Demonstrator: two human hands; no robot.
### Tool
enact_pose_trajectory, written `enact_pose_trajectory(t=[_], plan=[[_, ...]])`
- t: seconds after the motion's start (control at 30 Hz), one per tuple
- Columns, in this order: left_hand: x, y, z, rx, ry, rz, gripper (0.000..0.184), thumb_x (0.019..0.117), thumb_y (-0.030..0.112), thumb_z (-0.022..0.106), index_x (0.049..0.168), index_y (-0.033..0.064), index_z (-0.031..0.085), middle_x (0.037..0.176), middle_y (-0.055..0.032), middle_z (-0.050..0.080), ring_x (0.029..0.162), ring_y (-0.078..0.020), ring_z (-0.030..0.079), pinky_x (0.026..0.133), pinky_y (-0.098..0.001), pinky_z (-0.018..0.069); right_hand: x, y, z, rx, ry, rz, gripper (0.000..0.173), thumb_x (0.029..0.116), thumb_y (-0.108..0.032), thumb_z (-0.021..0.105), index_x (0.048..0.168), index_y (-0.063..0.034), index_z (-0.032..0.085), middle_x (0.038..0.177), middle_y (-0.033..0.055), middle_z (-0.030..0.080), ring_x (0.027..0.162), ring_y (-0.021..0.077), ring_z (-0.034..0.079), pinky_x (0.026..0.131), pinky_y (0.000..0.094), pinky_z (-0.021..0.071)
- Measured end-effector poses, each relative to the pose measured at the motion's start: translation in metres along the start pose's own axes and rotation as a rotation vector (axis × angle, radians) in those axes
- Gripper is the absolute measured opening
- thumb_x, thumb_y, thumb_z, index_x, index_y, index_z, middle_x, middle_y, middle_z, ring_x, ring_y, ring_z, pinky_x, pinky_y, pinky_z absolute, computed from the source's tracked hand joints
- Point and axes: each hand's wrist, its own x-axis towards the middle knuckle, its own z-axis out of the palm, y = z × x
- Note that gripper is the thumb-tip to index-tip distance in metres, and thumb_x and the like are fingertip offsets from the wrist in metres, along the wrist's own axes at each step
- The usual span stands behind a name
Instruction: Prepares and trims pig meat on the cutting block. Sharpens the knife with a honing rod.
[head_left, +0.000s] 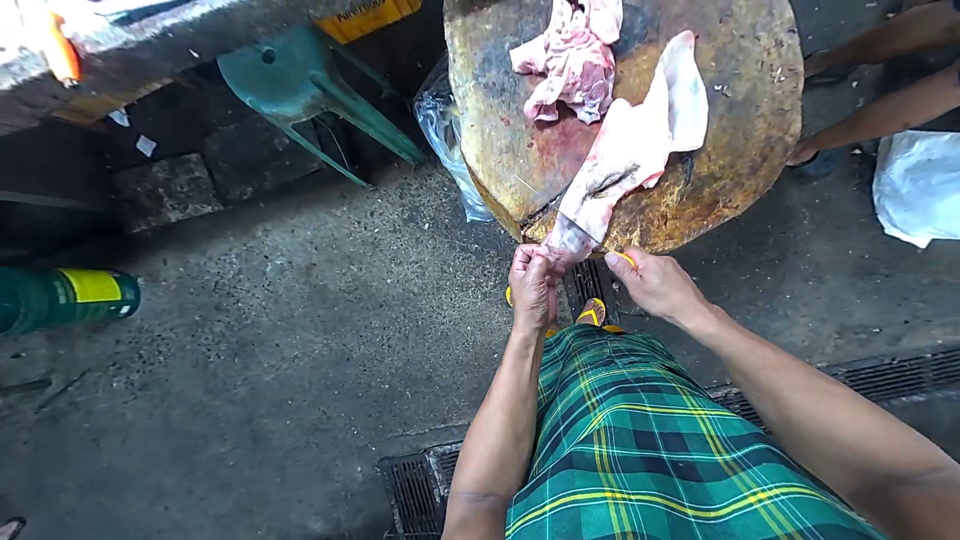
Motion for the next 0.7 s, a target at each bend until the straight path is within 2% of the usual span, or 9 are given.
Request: enact_pose_trajectory(t=[0.13, 0.2, 0.27, 0.33, 0.4, 0.47, 0.53, 0.6, 0.7], plan=[[0.002, -0.002, 0.000, 0.001, -0.027, -0.002, 0.004, 0.0950, 0.013, 0.053, 0.096, 0.0120, 0.056, 0.082, -0.0021, 0.062, 0.077, -0.0148, 0.064, 0.077, -0.0357, 0.0573, -0.010, -0.010, -0.004, -0.019, -0.085, -0.068, 0.057, 0.1046, -0.065, 0.038, 0.102, -0.0152, 0.065, 0.070, 0.0048, 0.062, 0.064, 0.0234, 0.066, 0.058, 0.0486, 0.0555], [0.002, -0.003, 0.001, -0.015, -0.038, -0.002, 0.005, 0.0960, 0.013, 0.051, 0.095, 0.0123, 0.055, 0.079, -0.0015, 0.061, 0.075, -0.0142, 0.063, 0.075, -0.0347, 0.0566, -0.006, -0.008, -0.002, -0.043, -0.070, -0.022, 0.060, 0.1042, -0.067, 0.034, 0.101, -0.0139, 0.063, 0.072, 0.0075, 0.063, 0.068, 0.0273, 0.067, 0.060, 0.0526, 0.0551], [0.002, -0.004, 0.002, -0.017, -0.038, -0.006, 0.005, 0.0955, 0.014, 0.052, 0.095, 0.0122, 0.056, 0.078, -0.0014, 0.060, 0.073, -0.0135, 0.062, 0.073, -0.0335, 0.0558, -0.005, -0.006, -0.003, -0.032, -0.051, -0.007, 0.060, 0.1045, -0.067, 0.033, 0.098, -0.0140, 0.062, 0.070, 0.0073, 0.061, 0.066, 0.0269, 0.066, 0.058, 0.0520, 0.0538], [0.002, -0.003, 0.001, -0.035, -0.043, -0.006, 0.002, 0.0945, 0.013, 0.054, 0.095, 0.0119, 0.055, 0.080, -0.0029, 0.063, 0.075, -0.0155, 0.065, 0.077, -0.0370, 0.0584, -0.008, -0.009, -0.005, -0.029, -0.082, -0.060, 0.059, 0.1048, -0.066, 0.034, 0.100, -0.0144, 0.063, 0.069, 0.0052, 0.061, 0.064, 0.0243, 0.065, 0.058, 0.0494, 0.0549], [-0.001, -0.001, 0.003, -0.046, -0.038, -0.020, 0.002, 0.0935, 0.012, 0.054, 0.096, 0.0123, 0.055, 0.080, -0.0023, 0.062, 0.075, -0.0156, 0.064, 0.077, -0.0373, 0.0576, -0.007, -0.008, -0.004, -0.028, -0.090, -0.031, 0.061, 0.1048, -0.066, 0.034, 0.101, -0.0126, 0.063, 0.072, 0.0078, 0.063, 0.068, 0.0271, 0.067, 0.061, 0.0522, 0.0553], [0.000, 0.002, 0.006, -0.044, -0.019, -0.059, 0.007, 0.0970, 0.014, 0.050, 0.101, 0.0107, 0.054, 0.082, -0.0033, 0.063, 0.078, -0.0159, 0.066, 0.078, -0.0372, 0.0579, -0.004, -0.004, -0.006, 0.001, -0.058, 0.029, 0.061, 0.1052, -0.065, 0.033, 0.100, -0.0122, 0.062, 0.075, 0.0097, 0.063, 0.070, 0.0292, 0.067, 0.061, 0.0540, 0.0548], [-0.001, 0.008, 0.012, -0.048, -0.010, -0.098, 0.011, 0.1002, 0.016, 0.044, 0.104, 0.0092, 0.052, 0.082, -0.0044, 0.063, 0.080, -0.0172, 0.066, 0.080, -0.0389, 0.0573, -0.008, -0.007, -0.004, 0.032, -0.071, 0.008, 0.059, 0.1044, -0.066, 0.034, 0.099, -0.0140, 0.063, 0.069, 0.0071, 0.060, 0.064, 0.0258, 0.064, 0.057, 0.0509, 0.0538], [-0.004, 0.010, 0.018, -0.028, -0.012, -0.110, 0.014, 0.1007, 0.017, 0.041, 0.100, 0.0086, 0.053, 0.080, -0.0058, 0.062, 0.080, -0.0200, 0.065, 0.080, -0.0424, 0.0561, -0.013, -0.008, 0.004, 0.037, -0.072, -0.012, 0.060, 0.1036, -0.068, 0.035, 0.100, -0.0149, 0.063, 0.068, 0.0053, 0.060, 0.063, 0.0246, 0.064, 0.056, 0.0498, 0.0537], [-0.008, 0.011, 0.018, -0.049, 0.013, -0.169, 0.024, 0.1027, 0.018, 0.041, 0.115, 0.0024, 0.053, 0.099, -0.0142, 0.067, 0.093, -0.0261, 0.068, 0.089, -0.0474, 0.0570, -0.008, 0.001, 0.009, 0.036, -0.006, 0.078, 0.064, 0.1045, -0.068, 0.031, 0.100, -0.0117, 0.062, 0.071, 0.0098, 0.062, 0.068, 0.0298, 0.067, 0.060, 0.0544, 0.0542]])
